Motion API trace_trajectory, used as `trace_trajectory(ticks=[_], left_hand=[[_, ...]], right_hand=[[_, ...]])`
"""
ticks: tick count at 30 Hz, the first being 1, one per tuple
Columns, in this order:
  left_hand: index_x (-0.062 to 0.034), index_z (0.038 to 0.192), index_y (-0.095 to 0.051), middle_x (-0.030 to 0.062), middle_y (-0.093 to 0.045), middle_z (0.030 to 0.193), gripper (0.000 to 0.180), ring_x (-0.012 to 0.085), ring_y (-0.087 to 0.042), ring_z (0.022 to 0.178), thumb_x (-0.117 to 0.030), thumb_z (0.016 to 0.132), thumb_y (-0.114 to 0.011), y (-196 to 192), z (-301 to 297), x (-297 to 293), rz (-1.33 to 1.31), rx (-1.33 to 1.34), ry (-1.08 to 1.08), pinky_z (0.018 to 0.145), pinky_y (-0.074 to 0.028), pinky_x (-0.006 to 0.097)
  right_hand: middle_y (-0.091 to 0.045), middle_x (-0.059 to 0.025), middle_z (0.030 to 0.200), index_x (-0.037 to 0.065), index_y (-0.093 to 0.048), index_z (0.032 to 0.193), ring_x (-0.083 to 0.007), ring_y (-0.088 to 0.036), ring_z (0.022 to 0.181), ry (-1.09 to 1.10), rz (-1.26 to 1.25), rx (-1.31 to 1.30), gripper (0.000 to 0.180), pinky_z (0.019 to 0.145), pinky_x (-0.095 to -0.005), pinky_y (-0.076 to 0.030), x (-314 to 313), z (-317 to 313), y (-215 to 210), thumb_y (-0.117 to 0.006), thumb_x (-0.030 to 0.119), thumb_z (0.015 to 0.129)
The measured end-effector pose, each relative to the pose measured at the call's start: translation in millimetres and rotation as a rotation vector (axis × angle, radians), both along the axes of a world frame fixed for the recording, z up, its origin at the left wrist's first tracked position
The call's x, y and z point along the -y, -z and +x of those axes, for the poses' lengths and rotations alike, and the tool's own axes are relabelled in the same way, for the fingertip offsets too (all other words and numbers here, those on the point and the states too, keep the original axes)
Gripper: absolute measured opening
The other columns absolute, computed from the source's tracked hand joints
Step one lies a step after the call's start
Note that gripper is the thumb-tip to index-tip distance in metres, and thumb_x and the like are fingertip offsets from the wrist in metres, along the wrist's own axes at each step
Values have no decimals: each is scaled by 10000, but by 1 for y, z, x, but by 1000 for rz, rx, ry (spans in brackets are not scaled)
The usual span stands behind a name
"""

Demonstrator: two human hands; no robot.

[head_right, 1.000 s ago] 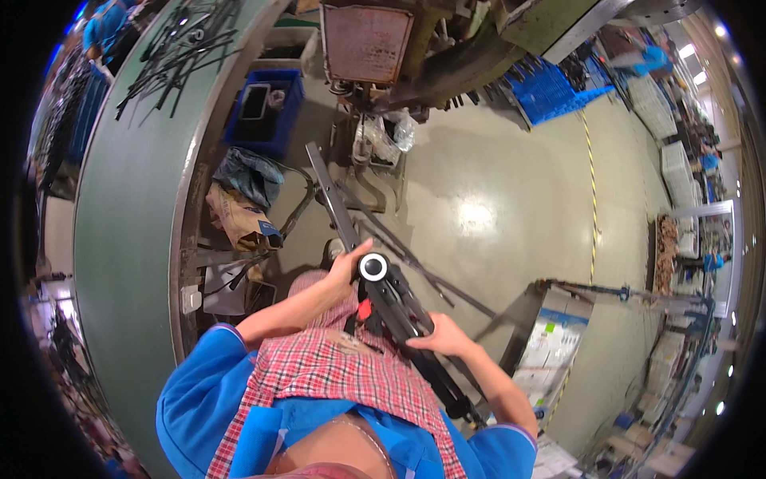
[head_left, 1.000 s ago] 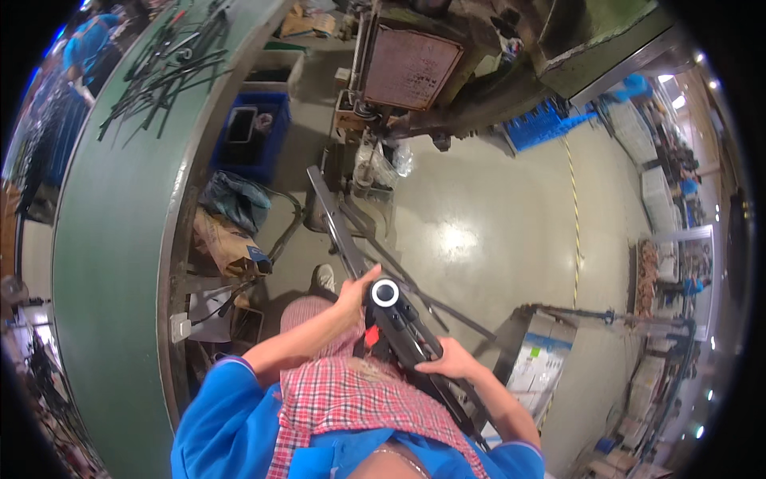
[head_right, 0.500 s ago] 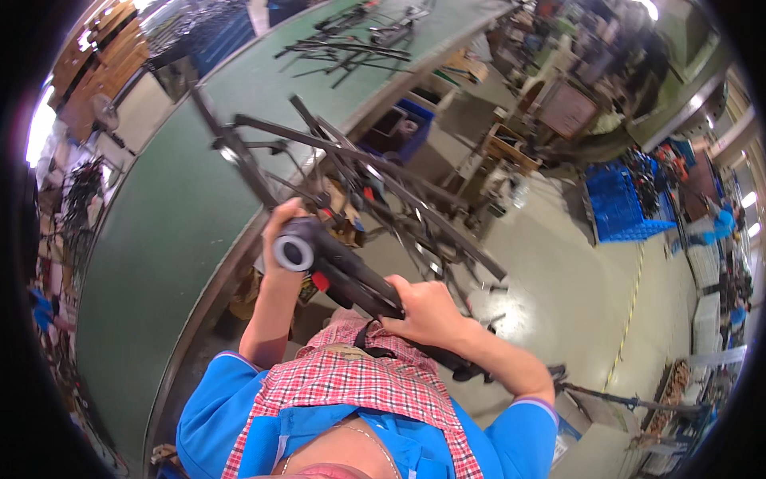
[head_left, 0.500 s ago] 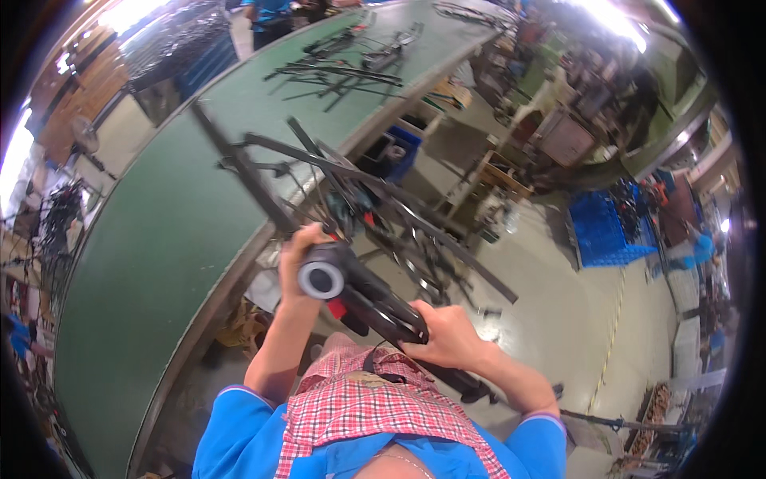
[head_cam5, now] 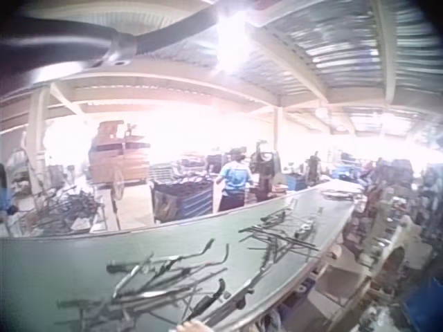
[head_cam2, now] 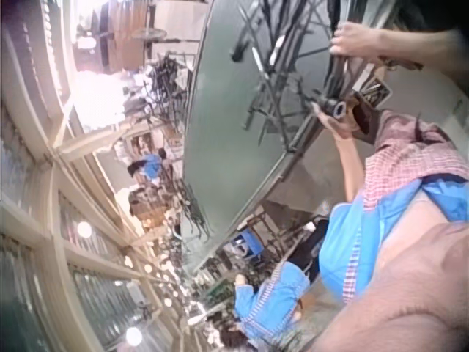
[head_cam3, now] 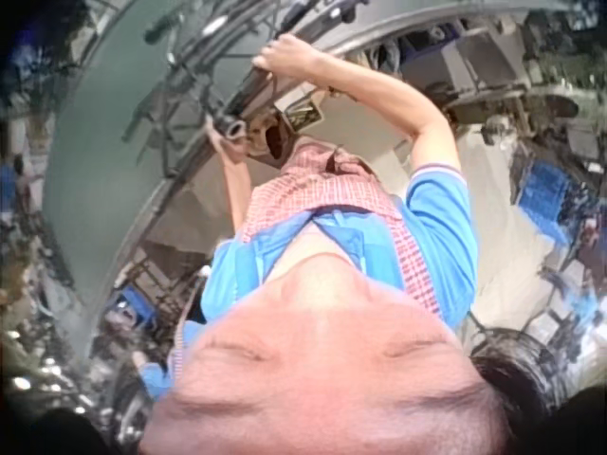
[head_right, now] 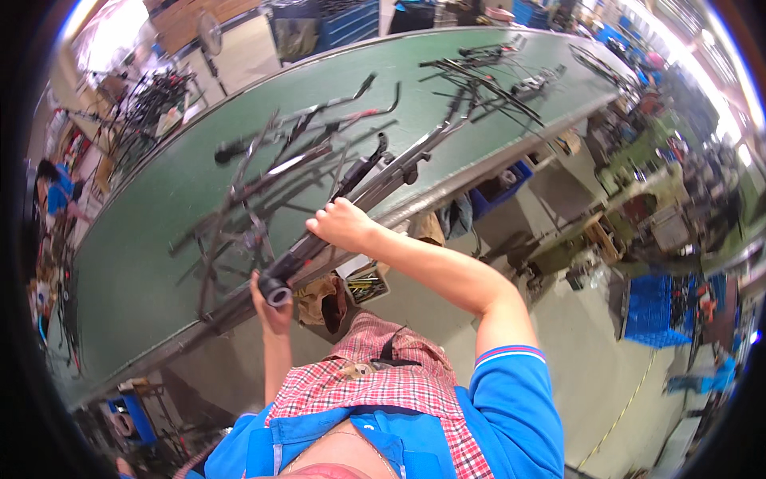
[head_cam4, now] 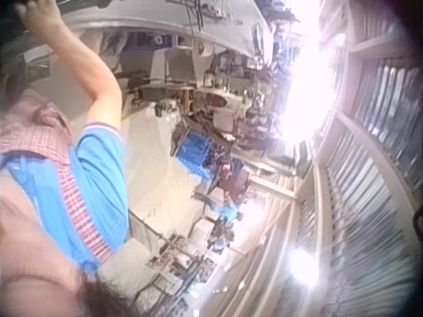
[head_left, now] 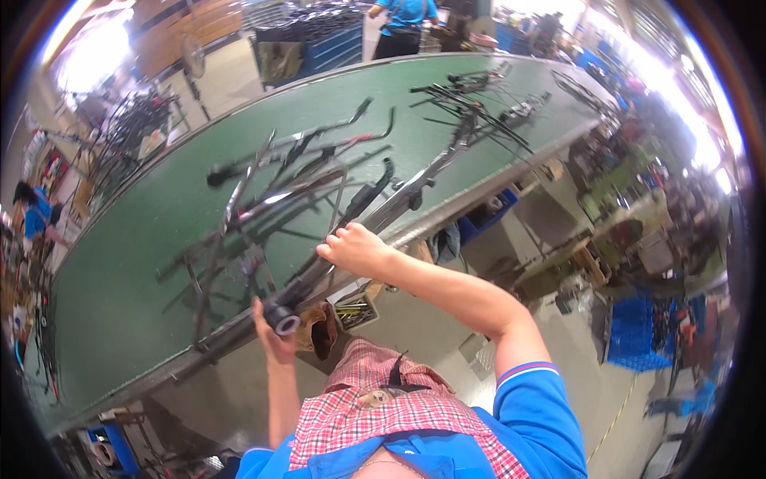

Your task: The person repeatedly picks up metal frame components from a green workbench, inserts them into a press machine, operates the press, and returns the processed frames to the bench. The cycle continues with multiple frames handled one at a time.

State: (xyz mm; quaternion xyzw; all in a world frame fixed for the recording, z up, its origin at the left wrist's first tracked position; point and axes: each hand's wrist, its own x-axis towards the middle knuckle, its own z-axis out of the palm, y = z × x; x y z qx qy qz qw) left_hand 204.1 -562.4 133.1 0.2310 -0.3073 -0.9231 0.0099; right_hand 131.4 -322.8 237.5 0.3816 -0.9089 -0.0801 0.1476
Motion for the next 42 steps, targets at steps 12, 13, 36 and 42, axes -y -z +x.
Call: trace_trajectory(ticks=[12, 13, 36, 42], left_hand=[[-184, 1201, -508, 106, -602, 1154, 313, 226, -601, 1015, -328, 924, -528, 49, 2, 26, 82, 75, -103, 815, -523, 328], [-156, 1156, -525, 94, -609, 1093, 304, 219, -611, 959, -354, 926, -527, 55, -21, 39, 76, 76, -99, 786, -529, 323], [32, 1196, -489, 209, -476, 1239, 413, 343, -469, 1167, -184, 864, -606, 75, 14, -379, -1466, -686, 823, 995, -373, 382], [12, 1182, -506, 207, -469, 1248, 393, 359, -489, 1150, -172, 854, -618, 67, 67, -440, -1427, -658, 1177, 975, -400, 388]], right_hand=[[-531, -111, 1204, 68, -491, 1245, -252, -480, 1179, -94, -290, 51, 486, 1048, -421, -329, 30, -26, 66, -579, 138, 772], [-498, -130, 1264, 57, -482, 1261, -266, -451, 1218, -92, -292, 75, 506, 1068, -433, -301, 26, -24, 63, -574, 129, 768], [-601, -207, 1034, 36, -617, 1052, -368, -562, 990, 1523, -602, 490, 326, 863, -444, -457, -537, 411, 286, -643, 212, 778], [-581, -219, 1049, 13, -608, 1035, -389, -552, 979, 1700, -820, -127, 251, 845, -437, -448, -668, 424, 294, -508, 77, 814]])
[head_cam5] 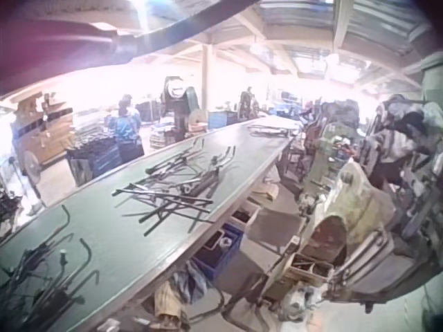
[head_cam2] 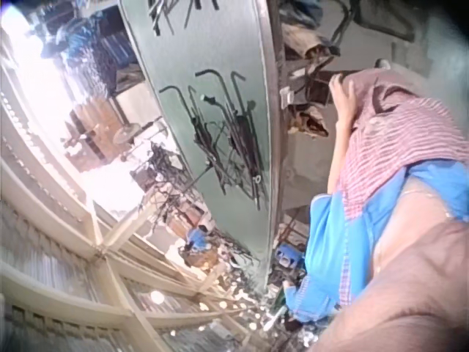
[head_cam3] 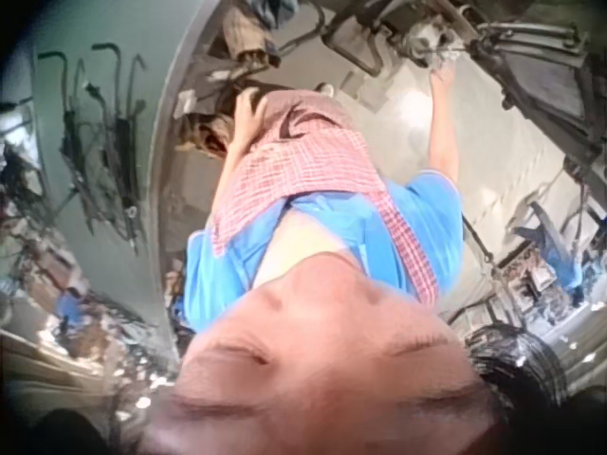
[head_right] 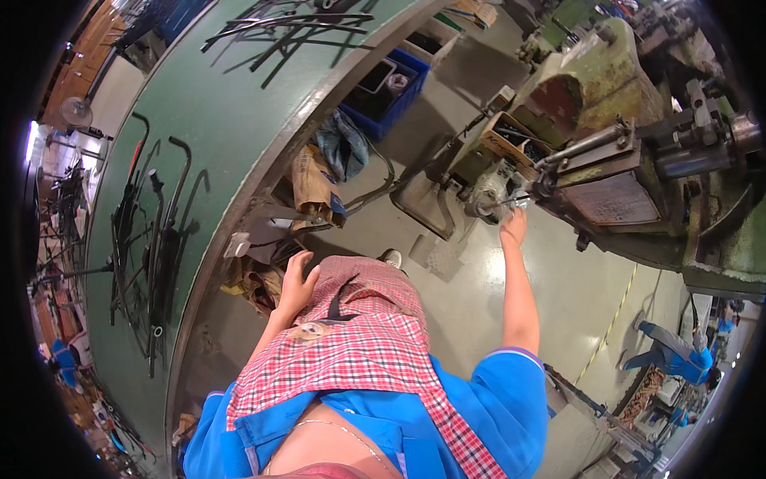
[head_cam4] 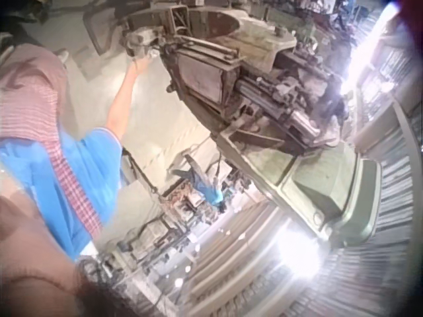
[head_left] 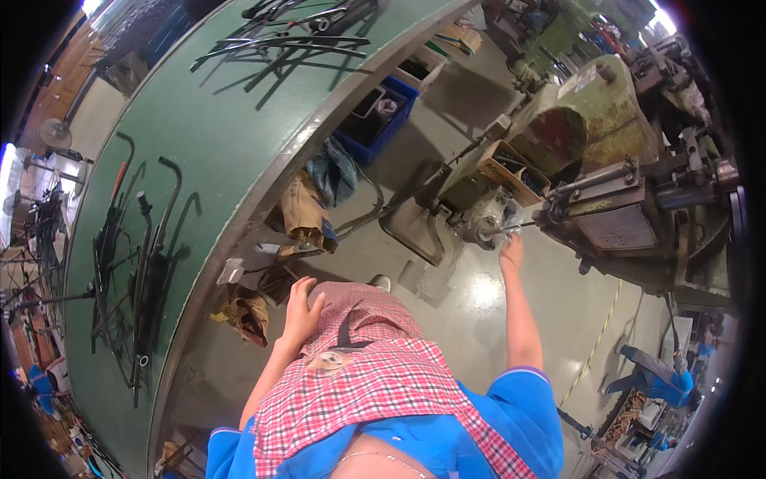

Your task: The person repeatedly picks up metal frame components from a green workbench, inserts them into a press machine, operates the press, and returns the processed frames to the bench. The cycle continues with multiple frames handled one at a time.

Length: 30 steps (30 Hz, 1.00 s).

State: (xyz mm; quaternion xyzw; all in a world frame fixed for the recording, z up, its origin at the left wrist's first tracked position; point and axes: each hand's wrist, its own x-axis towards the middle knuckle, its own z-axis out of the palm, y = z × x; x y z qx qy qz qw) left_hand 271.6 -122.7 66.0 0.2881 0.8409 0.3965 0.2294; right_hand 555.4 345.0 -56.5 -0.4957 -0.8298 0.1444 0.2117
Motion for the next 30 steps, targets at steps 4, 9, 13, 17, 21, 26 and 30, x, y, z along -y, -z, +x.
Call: trace_trajectory(ticks=[4, 9, 13, 17, 21, 26, 30], left_hand=[[0, 1198, -498, 173, -485, 1222, 371, 317, -522, 1106, -161, 881, -602, 2, 5, 0, -113, -64, 93, 937, -427, 361], [-6, 1185, -507, 172, -516, 1182, 360, 300, -555, 1050, -154, 875, -613, -5, 6, 5, -193, -68, 28, 892, -454, 371], [-1, 1164, -522, 167, -519, 1186, 348, 301, -576, 1025, -160, 871, -621, 4, 10, 8, -188, -74, 23, 860, -472, 361], [-3, 1163, -527, 159, -521, 1190, 343, 289, -578, 1033, -168, 876, -616, 12, 15, 2, -191, -31, 14, 856, -470, 358], [-2, 1158, -529, 159, -518, 1185, 336, 290, -580, 1034, -162, 876, -614, 13, 16, -8, -175, -90, 98, 851, -474, 360], [3, 1144, -533, 160, -518, 1178, 329, 300, -575, 1034, -163, 874, -620, 12, 12, -29, -160, -52, 199, 858, -470, 353], [8, 1131, -535, 169, -517, 1171, 326, 313, -568, 1034, -166, 871, -627, 21, 18, -30, -156, -102, 296, 854, -477, 357]], right_hand=[[-640, -237, 938, 17, -630, 972, -442, -594, 889, 32, -85, 158, 226, 774, -473, -479, -51, -12, 38, -524, 125, 804], [-628, -279, 923, -18, -646, 906, -450, -601, 890, 4, -97, 459, 228, 777, -485, -487, -109, -24, 87, -524, 123, 775], [-619, -288, 953, -42, -642, 855, -447, -587, 923, -23, -167, 504, 205, 817, -473, -482, -150, 0, 124, -546, 93, 735], [-635, -252, 967, 25, -672, 991, -417, -597, 946, 8, -61, 370, 321, 848, -450, -476, -138, 6, 122, -558, 94, 699], [-652, -185, 900, 74, -660, 945, -369, -615, 894, 24, 180, 133, 237, 817, -447, -477, -94, -18, 94, -585, 184, 749], [-659, -133, 879, 86, -658, 899, -373, -598, 870, 56, 610, 92, 212, 778, -447, -459, -87, 2, 83, -653, 241, 755], [-674, -83, 875, 49, -658, 869, -217, -612, 805, 15, -165, -161, 187, 721, -358, -473, -46, -20, -15, -717, 171, 741]])
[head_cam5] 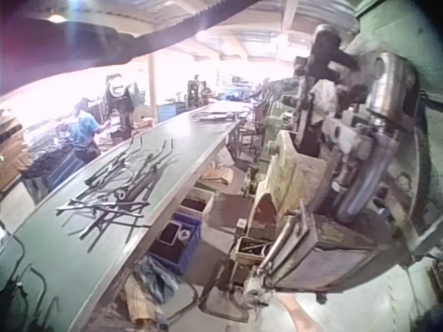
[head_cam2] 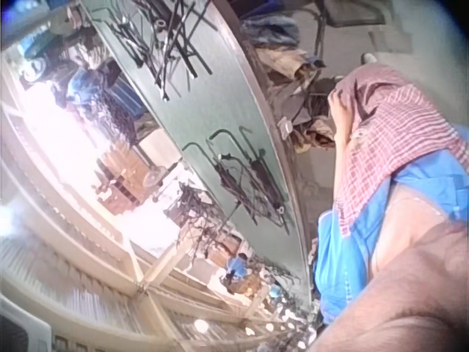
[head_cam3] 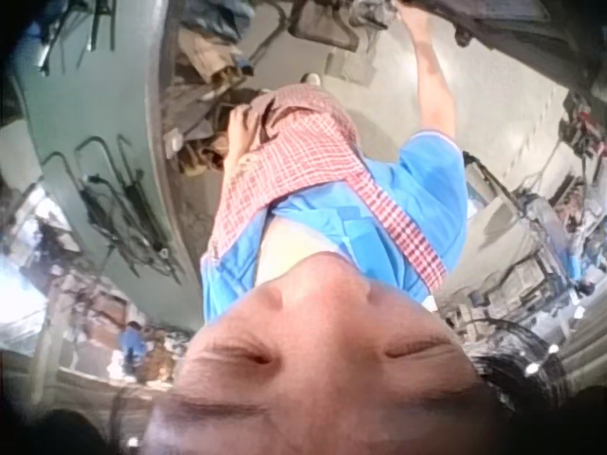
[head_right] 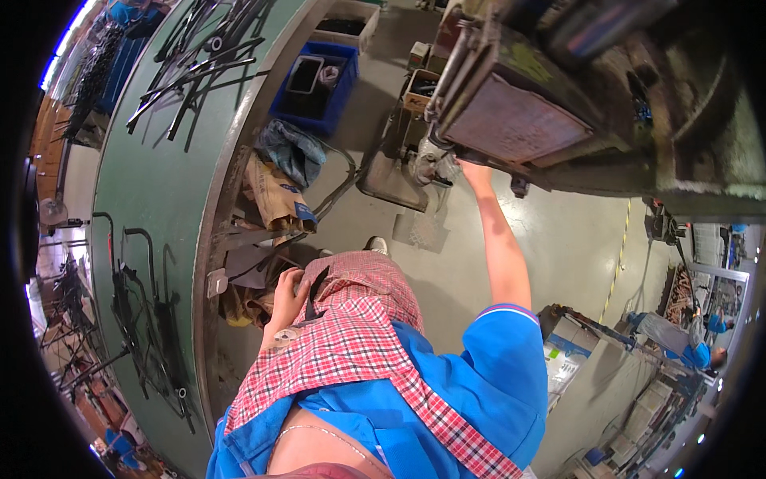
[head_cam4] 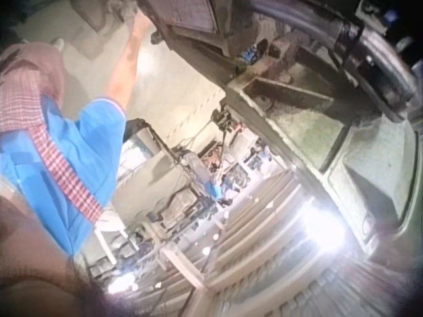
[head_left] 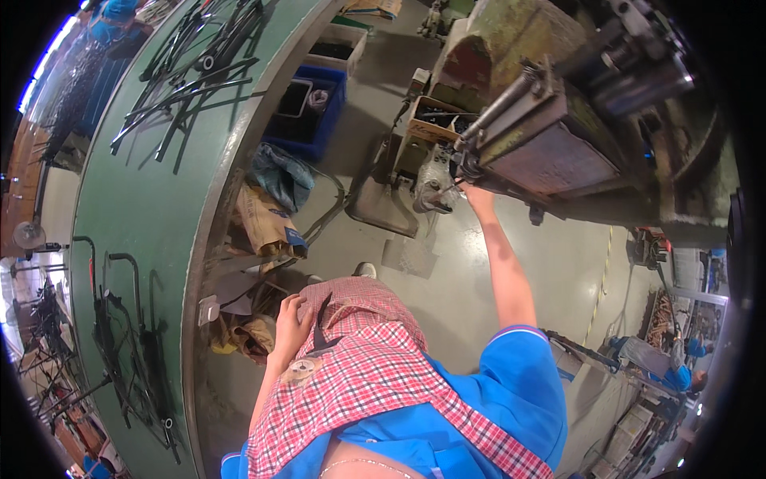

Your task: The person repeatedly picks up metal frame components from a green workbench, inserts them into a press machine, operates the press, and returns the processed frames to the bench. The cycle continues with multiple frames handled one at a time.

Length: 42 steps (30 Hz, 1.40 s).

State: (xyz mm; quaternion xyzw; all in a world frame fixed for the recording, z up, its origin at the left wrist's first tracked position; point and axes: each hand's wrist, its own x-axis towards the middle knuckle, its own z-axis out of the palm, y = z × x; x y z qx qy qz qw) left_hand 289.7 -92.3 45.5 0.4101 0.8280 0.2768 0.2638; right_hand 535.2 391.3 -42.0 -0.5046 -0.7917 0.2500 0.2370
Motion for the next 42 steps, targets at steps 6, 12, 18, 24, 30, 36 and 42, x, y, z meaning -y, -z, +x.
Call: trace_trajectory(ticks=[6, 12, 18, 24, 30, 36, 42], left_hand=[[-4, 1110, -547, 188, -513, 1189, 303, 353, -555, 1031, -170, 866, -612, 1, 6, -25, 19, 33, 75, 856, -474, 381], [-7, 1063, -598, 216, -548, 1145, 328, 379, -532, 1066, -205, 803, -622, 24, 7, 1, 77, -38, -23, 892, -460, 425], [-24, 1113, -544, 217, -512, 1142, 401, 387, -544, 1033, -321, 850, -602, 2, -7, 66, -114, 52, -52, 889, -461, 445], [-35, 1118, -547, 181, -533, 1103, 389, 366, -543, 1035, -313, 853, -603, 11, -52, 142, 161, 35, -319, 889, -455, 438], [-5, 1140, -546, 187, -569, 1119, 406, 319, -582, 977, -267, 840, -624, -62, -208, 294, 479, -197, -911, 862, -467, 391], [-3, 1217, -476, 163, -595, 994, 516, 272, -589, 869, -227, 791, -661, -116, -391, 563, 639, -793, -1592, 774, -485, 384], [82, 1364, -260, 288, -345, 1385, 816, 390, -362, 1291, -280, 765, -679, -170, -473, 801, 167, -772, -1967, 1087, -305, 410]], right_hand=[[-651, -73, 774, -7, -673, 820, -150, -594, 694, -48, -754, -801, 142, 653, -280, -460, 61, -7, -141, -711, 128, 797], [-619, -22, 841, -16, -654, 969, -85, -529, 706, 32, -889, -779, 130, 622, -230, -411, 79, -34, -151, -620, 53, 864], [-675, -57, 821, -24, -687, 926, -140, -599, 712, 41, 68, -312, 239, 662, -294, -507, 139, -37, -118, -685, 201, 847], [-586, -154, 668, 35, -664, 718, -326, -550, 663, -434, 598, -253, 168, 638, -455, -460, 308, -121, -212, -687, 183, 794], [-592, -154, 670, 28, -651, 722, -310, -549, 627, -925, 275, -240, 166, 595, -440, -455, 452, -269, -172, -668, 173, 800], [-599, -155, 672, 21, -639, 726, -294, -549, 591, -1080, 101, -100, 164, 553, -424, -450, 558, -378, -137, -648, 164, 805], [-605, -155, 674, 14, -626, 730, -278, -548, 555, -1042, -8, 61, 162, 510, -409, -445, 607, -436, -107, -629, 154, 811]])
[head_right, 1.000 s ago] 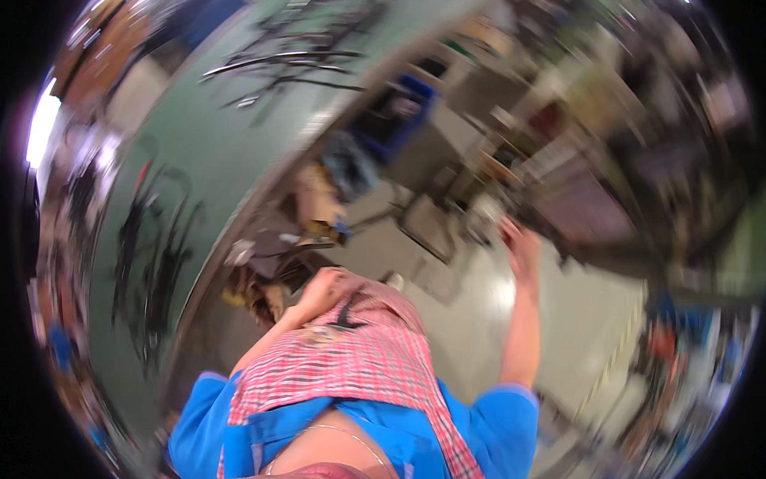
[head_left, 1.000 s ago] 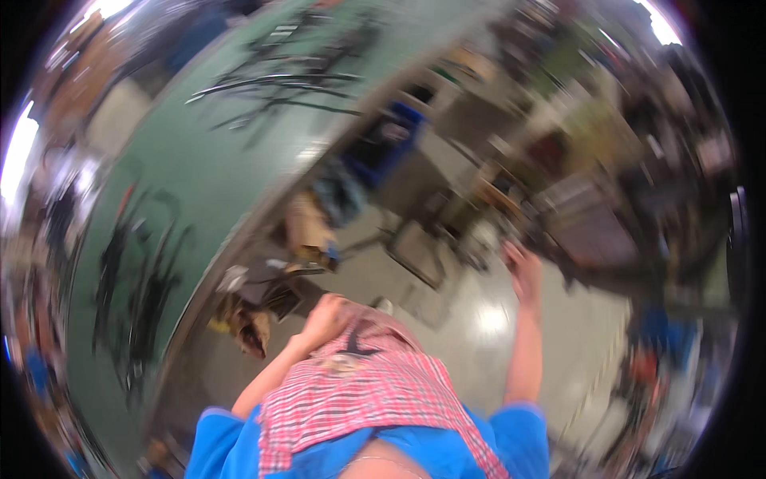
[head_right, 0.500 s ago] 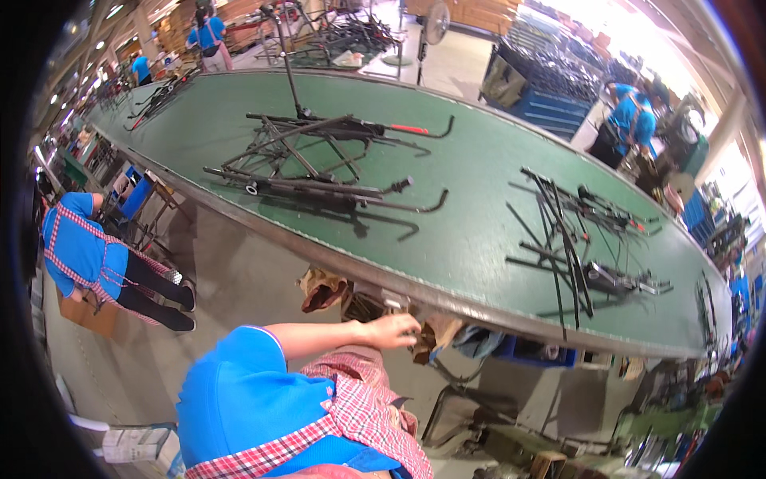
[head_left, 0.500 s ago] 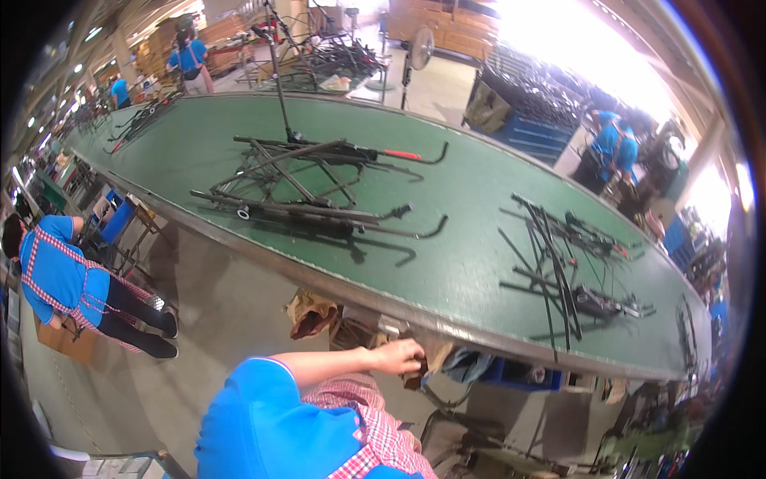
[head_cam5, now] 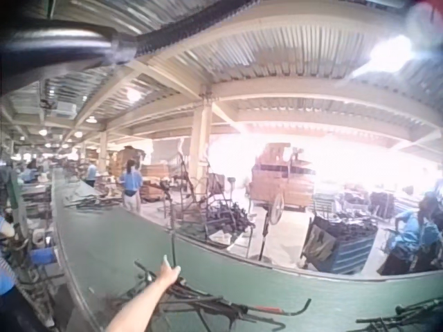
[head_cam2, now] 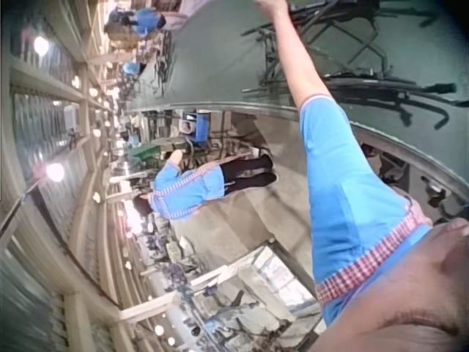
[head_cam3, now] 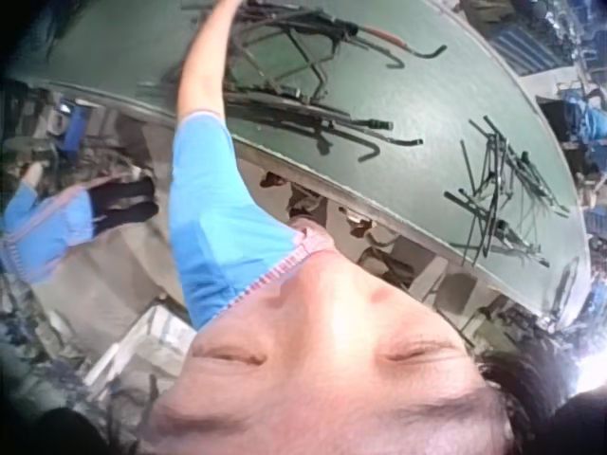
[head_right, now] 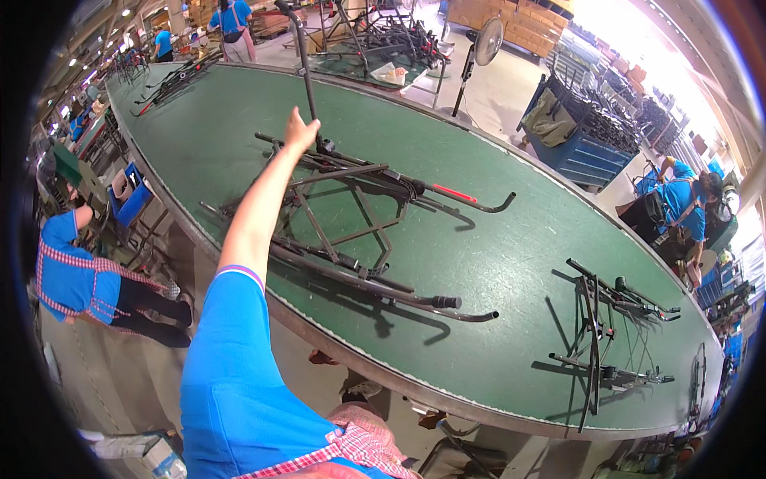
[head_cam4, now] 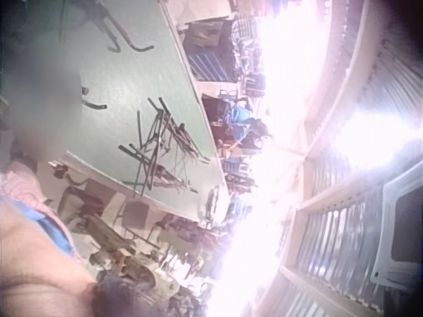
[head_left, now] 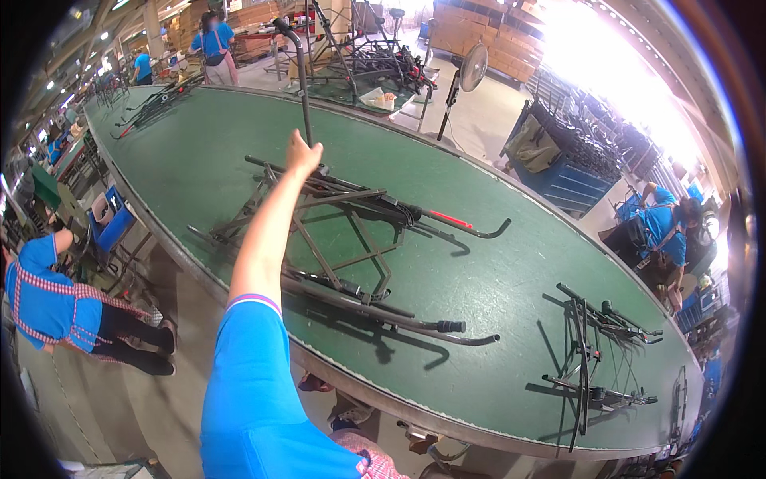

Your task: The person repeatedly picks up metal frame components from a green workbench, inserts them into a press machine, operates the press, and returns the processed frames to the bench. The cycle continues with multiple frames handled one at a time.

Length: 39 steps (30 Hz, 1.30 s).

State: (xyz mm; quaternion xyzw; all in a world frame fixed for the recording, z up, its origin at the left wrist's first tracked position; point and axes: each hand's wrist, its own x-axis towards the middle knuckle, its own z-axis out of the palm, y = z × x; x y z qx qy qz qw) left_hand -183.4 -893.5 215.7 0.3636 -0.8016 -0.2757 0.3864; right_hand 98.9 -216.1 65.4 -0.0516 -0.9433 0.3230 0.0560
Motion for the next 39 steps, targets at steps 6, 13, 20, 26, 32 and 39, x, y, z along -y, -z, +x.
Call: trace_trajectory(ticks=[6, 13, 20, 26, 32, 39], left_hand=[[87, 1344, -304, 279, -359, 1379, 819, 377, -344, 1306, -280, 732, -706, -55, -54, 73, -85, -45, 2, 1094, -297, 389], [35, 1114, -625, 243, -608, 1149, 639, 352, -561, 1118, -428, 685, -725, -65, -134, 122, -133, 199, -7, 954, -431, 425], [39, 988, -664, 182, -679, 957, 420, 288, -635, 856, -349, 828, -636, 0, -152, 138, -458, -46, 261, 790, -472, 378], [50, 1132, -599, 149, -650, 1046, 369, 241, -623, 933, -192, 855, -626, 49, -157, -127, 42, -299, 463, 846, -468, 326], [-9, 1140, -575, 122, -600, 1113, 296, 227, -575, 1035, -152, 881, -582, 8, -49, -483, 34, -185, 1387, 902, -449, 330], [-42, 1255, -471, 169, -529, 1213, 529, 337, -510, 1134, -318, 835, -635, 86, 10, -713, -531, 345, 1850, 947, -428, 414]], right_hand=[[-612, -155, 676, 7, -614, 734, -262, -547, 519, 279, 29, 158, 161, 467, -393, -440, -69, 6, 23, -609, 145, 817], [-619, -156, 679, -2, -599, 738, -243, -547, 477, 971, -115, 417, 161, 418, -375, -434, -278, 238, 34, -587, 133, 824], [-620, -149, 637, -37, -621, 778, -258, -618, 494, 1186, -317, 770, 192, 384, -386, -458, -288, 352, 15, -607, 149, 823], [-675, -153, 900, -31, -572, 1144, -266, -672, 661, 1258, -433, 713, 375, 504, -366, -517, -247, 360, 16, -582, 218, 865], [-681, -147, 908, -20, -581, 1142, -257, -675, 663, 1288, -550, 657, 364, 515, -367, -524, -223, 386, 63, -578, 220, 869], [-688, -98, 863, 19, -639, 1035, -216, -676, 639, 1191, -743, 763, 274, 512, -337, -521, -235, 381, 135, -592, 228, 864]])
